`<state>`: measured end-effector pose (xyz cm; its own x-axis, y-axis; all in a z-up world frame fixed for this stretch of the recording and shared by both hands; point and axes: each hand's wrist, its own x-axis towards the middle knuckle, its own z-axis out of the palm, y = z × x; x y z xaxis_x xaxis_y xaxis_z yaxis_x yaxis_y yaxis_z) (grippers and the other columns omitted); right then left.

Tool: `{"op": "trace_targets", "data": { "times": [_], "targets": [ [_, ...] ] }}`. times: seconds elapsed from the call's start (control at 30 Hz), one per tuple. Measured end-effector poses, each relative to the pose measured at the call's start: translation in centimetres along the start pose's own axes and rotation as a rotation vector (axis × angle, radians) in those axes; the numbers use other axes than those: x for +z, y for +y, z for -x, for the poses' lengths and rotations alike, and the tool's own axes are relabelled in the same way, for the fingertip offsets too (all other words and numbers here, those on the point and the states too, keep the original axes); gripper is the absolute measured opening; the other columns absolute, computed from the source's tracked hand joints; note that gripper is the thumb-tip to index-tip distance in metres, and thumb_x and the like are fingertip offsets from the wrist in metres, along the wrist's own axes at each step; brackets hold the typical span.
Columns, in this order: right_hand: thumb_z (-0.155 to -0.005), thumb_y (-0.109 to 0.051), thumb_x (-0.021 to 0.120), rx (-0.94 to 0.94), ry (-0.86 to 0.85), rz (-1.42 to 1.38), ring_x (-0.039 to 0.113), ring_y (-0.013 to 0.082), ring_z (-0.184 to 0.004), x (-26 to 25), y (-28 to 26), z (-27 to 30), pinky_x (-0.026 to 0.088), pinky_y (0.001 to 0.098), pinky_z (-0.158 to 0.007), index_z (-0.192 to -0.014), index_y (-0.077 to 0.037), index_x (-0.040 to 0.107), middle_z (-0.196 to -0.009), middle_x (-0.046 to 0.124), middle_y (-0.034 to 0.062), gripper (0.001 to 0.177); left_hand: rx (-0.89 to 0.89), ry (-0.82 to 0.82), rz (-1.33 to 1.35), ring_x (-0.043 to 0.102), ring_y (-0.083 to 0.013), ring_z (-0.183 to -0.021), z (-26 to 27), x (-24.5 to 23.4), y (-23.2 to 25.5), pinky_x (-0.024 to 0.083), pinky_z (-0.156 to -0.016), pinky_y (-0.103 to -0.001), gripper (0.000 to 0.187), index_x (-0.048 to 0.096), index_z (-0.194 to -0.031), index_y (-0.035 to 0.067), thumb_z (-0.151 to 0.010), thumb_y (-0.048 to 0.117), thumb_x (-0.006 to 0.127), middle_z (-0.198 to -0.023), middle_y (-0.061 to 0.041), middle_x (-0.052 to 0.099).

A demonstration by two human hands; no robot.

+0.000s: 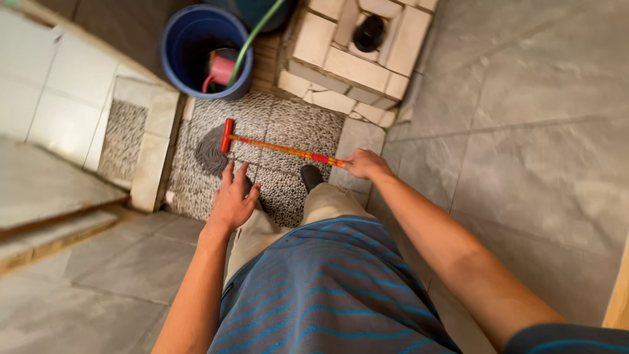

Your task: The person mops a tiled floor in a bathroom, navigating around a squat toilet and several large containers using a mop with a red head.

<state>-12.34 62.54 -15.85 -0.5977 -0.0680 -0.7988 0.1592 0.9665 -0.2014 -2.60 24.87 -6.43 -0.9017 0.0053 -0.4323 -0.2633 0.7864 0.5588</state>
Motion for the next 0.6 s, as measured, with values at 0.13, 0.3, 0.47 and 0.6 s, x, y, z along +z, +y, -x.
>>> {"op": "trace_targets", "data": {
  "times": [0.13, 0.3, 0.47, 0.6],
  "targets": [
    [-0.098, -0.057, 0.058, 0.265, -0.046, -0.132, 0.076, 0.0367, -0.096, 6.4, 7.2, 6.5, 0.059, 0.0494, -0.087, -0.129, -0.038, 0.072, -0.100, 0.079, 0.0194, 0.039, 0.163, -0.057, 0.001, 0.036, -0.0461, -0.145, -1.4, -2.0, -3.0, 0.033, -0.113, -0.059, 0.069, 0.039, -0.155, 0.012, -0.096, 0.041, 0.059, -0.166, -0.024, 0.024],
    [-0.093, -0.055, 0.062, 0.249, 0.126, -0.266, 0.075, 0.0313, -0.105, 14.0, 12.1, 18.2, 0.057, 0.0436, -0.091, -0.125, -0.029, 0.076, -0.116, 0.078, 0.0115, 0.043, 0.259, -0.103, -0.025, 0.037, -0.0446, -0.145, -4.3, -5.3, -8.5, 0.034, -0.114, -0.061, 0.068, 0.039, -0.155, 0.011, -0.097, 0.041, 0.059, -0.165, -0.023, 0.025],
    [-0.098, -0.055, 0.059, 0.585, 0.087, -0.286, 0.076, 0.0417, -0.090, 17.6, 8.3, 26.4, 0.059, 0.0472, -0.082, -0.132, -0.034, 0.072, -0.097, 0.077, 0.0233, 0.043, 0.240, -0.142, -0.074, 0.037, -0.0425, -0.147, -4.8, -8.4, -12.0, 0.031, -0.111, -0.066, 0.068, 0.040, -0.155, 0.013, -0.096, 0.040, 0.059, -0.166, -0.021, 0.026],
    [-0.093, -0.049, 0.065, 0.389, 0.255, -0.216, 0.074, 0.0385, -0.079, 20.7, 7.5, 25.4, 0.059, 0.0465, -0.079, -0.124, -0.028, 0.077, -0.084, 0.076, 0.0208, 0.039, 0.244, -0.152, -0.073, 0.037, -0.0426, -0.147, -4.8, -8.2, -12.6, 0.031, -0.114, -0.066, 0.067, 0.040, -0.156, 0.013, -0.097, 0.040, 0.058, -0.167, -0.020, 0.026]
  ]
}}
